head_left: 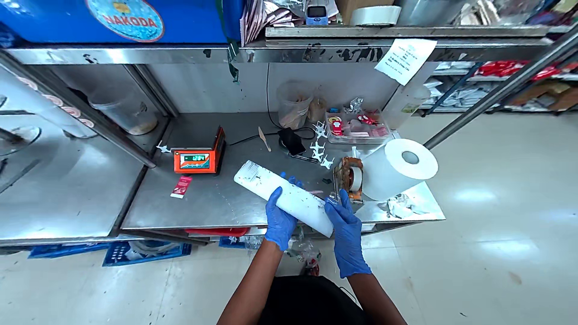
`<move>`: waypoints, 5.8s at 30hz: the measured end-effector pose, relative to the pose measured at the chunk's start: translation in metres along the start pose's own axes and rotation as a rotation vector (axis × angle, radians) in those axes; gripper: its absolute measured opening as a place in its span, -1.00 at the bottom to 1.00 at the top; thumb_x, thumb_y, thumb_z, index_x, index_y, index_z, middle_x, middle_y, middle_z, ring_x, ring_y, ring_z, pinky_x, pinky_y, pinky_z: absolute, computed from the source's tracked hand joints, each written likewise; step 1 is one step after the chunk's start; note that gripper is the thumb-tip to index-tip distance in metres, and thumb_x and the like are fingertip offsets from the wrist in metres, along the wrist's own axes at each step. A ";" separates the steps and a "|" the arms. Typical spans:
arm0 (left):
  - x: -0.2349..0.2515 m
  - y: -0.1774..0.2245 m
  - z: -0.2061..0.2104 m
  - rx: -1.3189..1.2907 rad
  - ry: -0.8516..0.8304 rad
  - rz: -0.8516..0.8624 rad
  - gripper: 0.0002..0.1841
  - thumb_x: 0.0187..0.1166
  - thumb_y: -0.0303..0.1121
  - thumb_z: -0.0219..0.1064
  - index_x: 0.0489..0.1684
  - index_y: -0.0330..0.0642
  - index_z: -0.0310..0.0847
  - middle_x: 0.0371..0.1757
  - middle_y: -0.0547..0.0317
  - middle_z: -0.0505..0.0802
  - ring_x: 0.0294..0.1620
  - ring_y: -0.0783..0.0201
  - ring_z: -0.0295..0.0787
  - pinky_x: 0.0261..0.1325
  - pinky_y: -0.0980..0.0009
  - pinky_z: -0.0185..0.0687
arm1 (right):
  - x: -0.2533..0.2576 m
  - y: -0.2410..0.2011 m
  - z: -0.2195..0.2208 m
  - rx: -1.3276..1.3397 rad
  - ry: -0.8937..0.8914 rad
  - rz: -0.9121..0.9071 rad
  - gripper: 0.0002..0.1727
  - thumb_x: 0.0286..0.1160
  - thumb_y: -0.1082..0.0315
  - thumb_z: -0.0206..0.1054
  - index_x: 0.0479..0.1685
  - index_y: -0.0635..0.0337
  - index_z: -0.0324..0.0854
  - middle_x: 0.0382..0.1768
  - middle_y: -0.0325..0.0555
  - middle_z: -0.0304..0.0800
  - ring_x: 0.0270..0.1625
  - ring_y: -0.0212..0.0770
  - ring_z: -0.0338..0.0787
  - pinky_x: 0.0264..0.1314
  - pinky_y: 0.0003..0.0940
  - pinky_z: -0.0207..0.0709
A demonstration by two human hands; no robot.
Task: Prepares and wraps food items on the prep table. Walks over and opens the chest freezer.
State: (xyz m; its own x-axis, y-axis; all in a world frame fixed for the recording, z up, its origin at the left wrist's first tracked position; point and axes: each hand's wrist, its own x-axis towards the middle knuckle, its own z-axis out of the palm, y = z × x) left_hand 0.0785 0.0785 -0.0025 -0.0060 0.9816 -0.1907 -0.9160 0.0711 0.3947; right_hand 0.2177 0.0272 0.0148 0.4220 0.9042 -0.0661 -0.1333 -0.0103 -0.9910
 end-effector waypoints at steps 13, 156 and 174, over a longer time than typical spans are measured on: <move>-0.002 0.001 0.000 -0.058 -0.028 -0.014 -0.51 0.67 -0.19 0.12 0.60 0.03 0.44 0.34 0.00 0.79 0.30 0.04 0.80 0.27 0.06 0.76 | 0.000 -0.001 0.000 -0.035 0.040 0.065 -0.55 0.36 0.44 0.51 0.29 0.29 0.68 0.25 0.06 0.72 0.22 -0.19 0.74 0.15 -0.30 0.70; 0.093 0.065 -0.091 1.949 -0.396 -0.396 -0.76 0.69 -0.17 0.38 -0.06 -0.10 0.89 -0.15 0.09 0.92 -0.07 0.19 0.84 0.15 0.00 0.70 | 0.077 0.125 -0.103 -0.104 0.190 -0.138 -0.80 0.47 0.37 0.37 -0.26 0.29 0.88 0.58 -0.04 0.60 0.48 -0.22 0.67 0.46 -0.24 0.60; 0.110 0.065 -0.093 1.937 -0.603 -0.383 -0.72 0.69 -0.20 0.33 -0.03 -0.21 0.86 -0.06 -0.08 0.90 0.08 0.02 0.82 0.27 -0.09 0.62 | 0.070 0.105 0.028 -0.299 -0.510 0.079 -0.71 0.69 0.38 0.30 0.27 0.21 0.77 0.05 -0.05 0.89 0.00 -0.25 0.83 0.17 -0.24 0.70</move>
State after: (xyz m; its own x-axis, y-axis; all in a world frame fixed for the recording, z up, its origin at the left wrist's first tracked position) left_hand -0.0191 0.1745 -0.0810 0.5151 0.7681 -0.3804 0.6837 -0.1005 0.7228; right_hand 0.2085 0.1013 -0.0909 -0.0725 0.9861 -0.1498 0.1427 -0.1384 -0.9800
